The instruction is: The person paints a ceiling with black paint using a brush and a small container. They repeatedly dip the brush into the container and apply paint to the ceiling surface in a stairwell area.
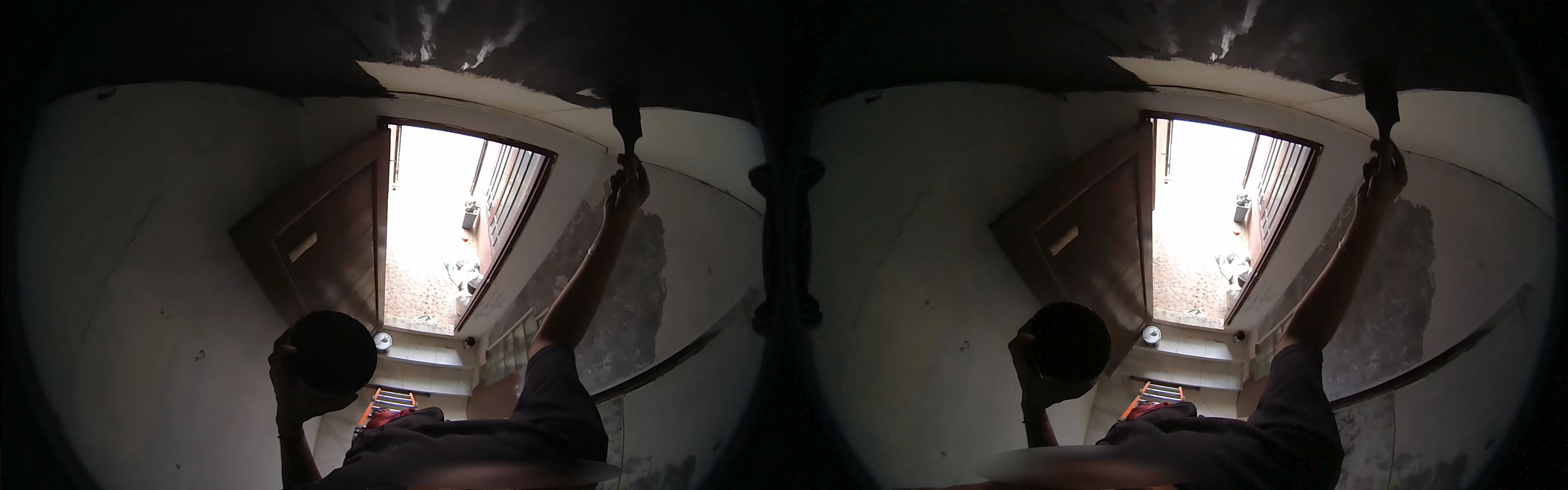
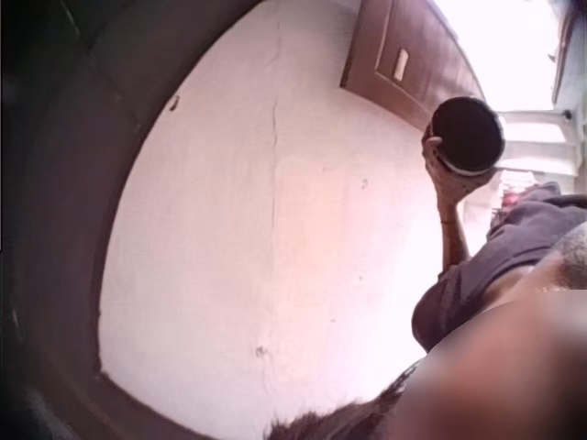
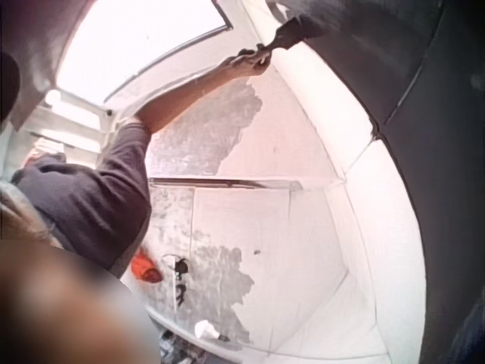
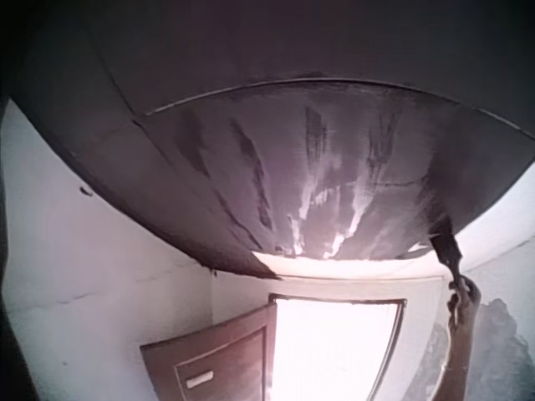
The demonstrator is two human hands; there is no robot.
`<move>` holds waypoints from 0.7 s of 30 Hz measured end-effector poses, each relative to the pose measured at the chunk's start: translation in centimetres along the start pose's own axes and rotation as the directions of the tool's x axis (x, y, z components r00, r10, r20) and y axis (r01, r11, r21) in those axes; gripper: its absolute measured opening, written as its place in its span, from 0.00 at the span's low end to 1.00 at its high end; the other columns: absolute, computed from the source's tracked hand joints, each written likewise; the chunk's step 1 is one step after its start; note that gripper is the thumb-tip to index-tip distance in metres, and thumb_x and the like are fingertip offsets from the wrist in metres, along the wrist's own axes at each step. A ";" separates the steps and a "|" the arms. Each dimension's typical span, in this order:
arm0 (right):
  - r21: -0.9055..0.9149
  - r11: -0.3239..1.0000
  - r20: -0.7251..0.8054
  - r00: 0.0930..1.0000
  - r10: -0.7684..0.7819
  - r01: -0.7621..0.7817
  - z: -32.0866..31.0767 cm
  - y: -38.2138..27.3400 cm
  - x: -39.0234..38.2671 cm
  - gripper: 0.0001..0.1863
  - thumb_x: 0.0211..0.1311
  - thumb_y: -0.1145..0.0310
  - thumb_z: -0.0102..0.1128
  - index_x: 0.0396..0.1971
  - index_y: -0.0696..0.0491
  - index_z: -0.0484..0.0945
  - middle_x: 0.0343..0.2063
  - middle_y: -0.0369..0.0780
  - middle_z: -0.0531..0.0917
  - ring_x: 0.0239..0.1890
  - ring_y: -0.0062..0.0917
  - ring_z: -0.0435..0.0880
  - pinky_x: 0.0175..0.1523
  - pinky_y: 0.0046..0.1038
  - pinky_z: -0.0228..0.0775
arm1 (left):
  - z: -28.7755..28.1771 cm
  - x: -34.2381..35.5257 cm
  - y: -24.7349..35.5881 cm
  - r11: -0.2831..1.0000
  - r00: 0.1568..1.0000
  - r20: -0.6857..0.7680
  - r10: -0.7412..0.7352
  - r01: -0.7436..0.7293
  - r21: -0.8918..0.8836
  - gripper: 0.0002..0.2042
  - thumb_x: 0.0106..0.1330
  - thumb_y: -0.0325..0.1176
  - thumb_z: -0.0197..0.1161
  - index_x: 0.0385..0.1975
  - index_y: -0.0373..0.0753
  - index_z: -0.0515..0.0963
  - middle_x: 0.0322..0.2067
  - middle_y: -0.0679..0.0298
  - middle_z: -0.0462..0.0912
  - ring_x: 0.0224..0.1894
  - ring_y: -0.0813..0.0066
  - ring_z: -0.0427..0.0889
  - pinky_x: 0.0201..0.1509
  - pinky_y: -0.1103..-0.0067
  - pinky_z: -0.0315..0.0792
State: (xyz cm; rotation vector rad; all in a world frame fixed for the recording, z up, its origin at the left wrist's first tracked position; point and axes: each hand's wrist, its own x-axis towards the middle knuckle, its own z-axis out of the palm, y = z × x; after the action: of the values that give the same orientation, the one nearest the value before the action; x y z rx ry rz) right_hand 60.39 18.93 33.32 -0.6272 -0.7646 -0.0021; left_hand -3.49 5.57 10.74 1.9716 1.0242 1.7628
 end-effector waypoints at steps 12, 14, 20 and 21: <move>0.074 0.997 0.121 0.993 -0.001 -0.008 2.0 4.0 1.7 0.10 0.66 0.71 0.63 0.41 0.61 0.82 0.29 0.36 0.82 0.19 0.11 0.68 0.24 0.17 0.59 | -0.3 0.3 0.3 1.000 1.000 -0.007 0.004 -0.004 0.010 0.57 0.29 0.45 0.90 0.63 0.49 0.57 0.63 0.49 0.66 0.64 0.50 0.70 0.63 0.58 0.72; -0.019 0.976 0.047 0.975 0.216 -0.215 2.1 4.6 1.1 0.09 0.65 0.73 0.64 0.42 0.61 0.82 0.31 0.36 0.82 0.21 0.13 0.69 0.25 0.17 0.60 | -0.5 0.1 0.3 1.000 1.000 -0.012 0.004 -0.004 0.014 0.57 0.29 0.45 0.90 0.63 0.49 0.57 0.63 0.49 0.66 0.64 0.50 0.70 0.63 0.58 0.72; -0.337 0.816 0.565 0.794 -0.223 0.469 2.1 5.0 4.1 0.13 0.64 0.76 0.60 0.47 0.62 0.82 0.40 0.40 0.86 0.38 0.25 0.83 0.46 0.24 0.75 | -0.5 -0.2 0.2 1.000 1.000 -0.020 -0.002 0.002 0.011 0.57 0.29 0.46 0.90 0.63 0.48 0.58 0.63 0.49 0.66 0.64 0.50 0.70 0.63 0.57 0.72; -0.425 0.494 0.647 0.636 -0.421 0.759 1.7 4.5 4.4 0.14 0.65 0.76 0.59 0.49 0.61 0.81 0.42 0.41 0.86 0.41 0.26 0.84 0.48 0.25 0.76 | -0.6 -0.2 0.2 1.000 1.000 -0.024 -0.001 0.001 0.009 0.57 0.29 0.46 0.90 0.63 0.48 0.58 0.63 0.49 0.66 0.64 0.50 0.70 0.63 0.57 0.72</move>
State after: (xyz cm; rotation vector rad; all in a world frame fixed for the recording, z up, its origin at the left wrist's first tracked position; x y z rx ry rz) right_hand 63.50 24.45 34.68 -1.0336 -1.4757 -0.8873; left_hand -4.00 5.15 10.87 1.9599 1.0428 1.7887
